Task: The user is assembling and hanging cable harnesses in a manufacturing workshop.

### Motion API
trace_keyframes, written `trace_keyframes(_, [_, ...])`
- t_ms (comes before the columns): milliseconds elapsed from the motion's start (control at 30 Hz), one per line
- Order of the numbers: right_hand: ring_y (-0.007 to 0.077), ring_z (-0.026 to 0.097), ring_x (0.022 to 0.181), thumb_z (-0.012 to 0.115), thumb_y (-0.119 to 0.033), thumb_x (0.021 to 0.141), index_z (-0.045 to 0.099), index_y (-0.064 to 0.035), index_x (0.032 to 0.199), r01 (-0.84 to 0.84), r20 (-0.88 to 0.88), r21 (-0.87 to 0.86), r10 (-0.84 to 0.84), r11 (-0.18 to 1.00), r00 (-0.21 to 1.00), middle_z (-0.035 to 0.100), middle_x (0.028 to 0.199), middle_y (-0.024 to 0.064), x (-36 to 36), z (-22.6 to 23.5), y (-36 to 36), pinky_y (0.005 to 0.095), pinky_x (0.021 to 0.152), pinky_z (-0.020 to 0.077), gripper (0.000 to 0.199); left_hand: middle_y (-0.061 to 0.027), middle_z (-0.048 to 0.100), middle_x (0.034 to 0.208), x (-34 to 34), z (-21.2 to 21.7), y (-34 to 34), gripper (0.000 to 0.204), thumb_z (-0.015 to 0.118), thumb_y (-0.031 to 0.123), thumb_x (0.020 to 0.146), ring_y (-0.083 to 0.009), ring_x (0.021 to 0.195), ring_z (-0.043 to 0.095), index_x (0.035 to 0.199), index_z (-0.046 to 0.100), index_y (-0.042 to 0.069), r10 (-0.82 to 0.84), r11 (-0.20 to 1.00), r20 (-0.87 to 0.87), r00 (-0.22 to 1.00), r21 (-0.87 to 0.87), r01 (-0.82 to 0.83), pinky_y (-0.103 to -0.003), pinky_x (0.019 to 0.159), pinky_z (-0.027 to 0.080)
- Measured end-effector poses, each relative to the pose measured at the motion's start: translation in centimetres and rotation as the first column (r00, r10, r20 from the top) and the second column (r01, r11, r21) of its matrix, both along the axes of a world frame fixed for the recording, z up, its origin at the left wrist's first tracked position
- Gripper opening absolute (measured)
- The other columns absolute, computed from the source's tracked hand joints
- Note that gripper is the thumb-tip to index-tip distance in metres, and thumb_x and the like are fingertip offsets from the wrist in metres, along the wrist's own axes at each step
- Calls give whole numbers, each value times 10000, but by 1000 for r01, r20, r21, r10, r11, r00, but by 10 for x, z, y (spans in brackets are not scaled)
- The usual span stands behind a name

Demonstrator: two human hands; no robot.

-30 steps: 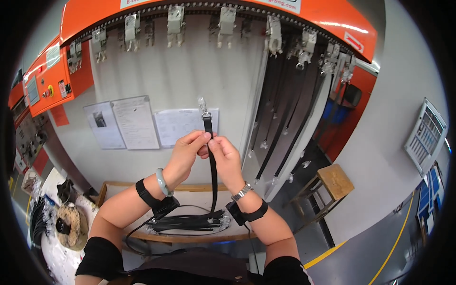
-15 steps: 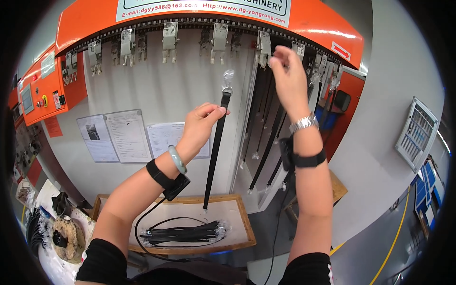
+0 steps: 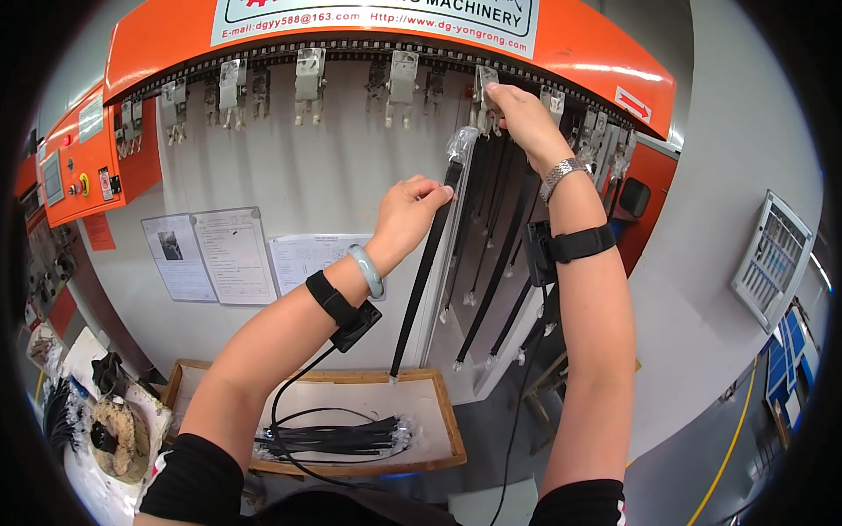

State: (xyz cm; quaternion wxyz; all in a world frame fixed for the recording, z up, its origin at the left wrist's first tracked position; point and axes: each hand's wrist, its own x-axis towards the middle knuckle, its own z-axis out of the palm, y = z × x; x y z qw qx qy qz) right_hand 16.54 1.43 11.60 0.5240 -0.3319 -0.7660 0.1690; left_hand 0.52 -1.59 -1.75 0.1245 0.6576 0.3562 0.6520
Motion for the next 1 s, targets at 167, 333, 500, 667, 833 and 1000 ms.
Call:
trace_keyframes(167, [86, 497, 900, 474, -395, 896, 596, -53, 1057, -45, -19, -30, 44, 999, 999, 587, 962, -19, 3, -1, -2, 258, 810, 376, 397, -67, 553, 766, 7, 12, 6, 213, 591, 224, 786, -175, 719, 506, 777, 682, 32, -22, 1000, -32, 999, -3, 22, -282, 668, 389])
trace_keyframes(333, [81, 492, 900, 499, -356, 895, 572, -60, 1104, -127, -28, -42, 126, 991, 992, 558, 986, -27, 7, -4, -4, 256, 836, 371, 369, -74, 559, 767, 11, 13, 14, 207, 587, 203, 784, -186, 709, 518, 751, 670, 16, -114, 993, 10, 993, -19, 115, -292, 664, 396])
trace_keyframes(500, [102, 488, 985, 581, -239, 841, 454, -24, 1249, -244, 163, -94, 257, 965, 953, 546, 1106, 26, 18, -1, -1, 257, 890, 361, 479, -80, 567, 777, 12, 20, 14, 206, 579, 190, 781, -199, 692, 527, 727, 664, 10, -149, 989, 9, 989, -16, 149, -300, 641, 402])
trace_keyframes(667, [142, 477, 1067, 623, -141, 797, 399, 17, 1279, -269, 110, -52, 273, 962, 956, 524, 1158, 73, 13, -7, -5, 294, 960, 339, 554, -46, 590, 829, 13, 26, 11, 213, 568, 166, 824, -133, 867, 541, 770, 653, -22, -235, 962, 50, 971, -131, 240, -246, 830, 382])
trace_keyframes(833, [166, 512, 1024, 618, -84, 784, 445, 29, 1207, -296, 104, 16, 293, 955, 951, 546, 1117, 95, 15, -9, 0, 295, 906, 394, 471, -40, 612, 859, 11, 20, 15, 199, 568, 171, 834, -122, 880, 536, 808, 658, -4, -307, 935, 118, 945, -150, 322, -249, 851, 375])
trace_keyframes(1000, [187, 522, 1020, 621, -52, 773, 444, 21, 1176, -216, 108, 86, 207, 973, 972, 550, 1111, 112, 7, -14, 9, 306, 912, 398, 447, -32, 630, 865, 9, 19, 20, 197, 568, 190, 847, -110, 880, 531, 829, 667, 22, -328, 914, 182, 927, -189, 360, -246, 858, 373])
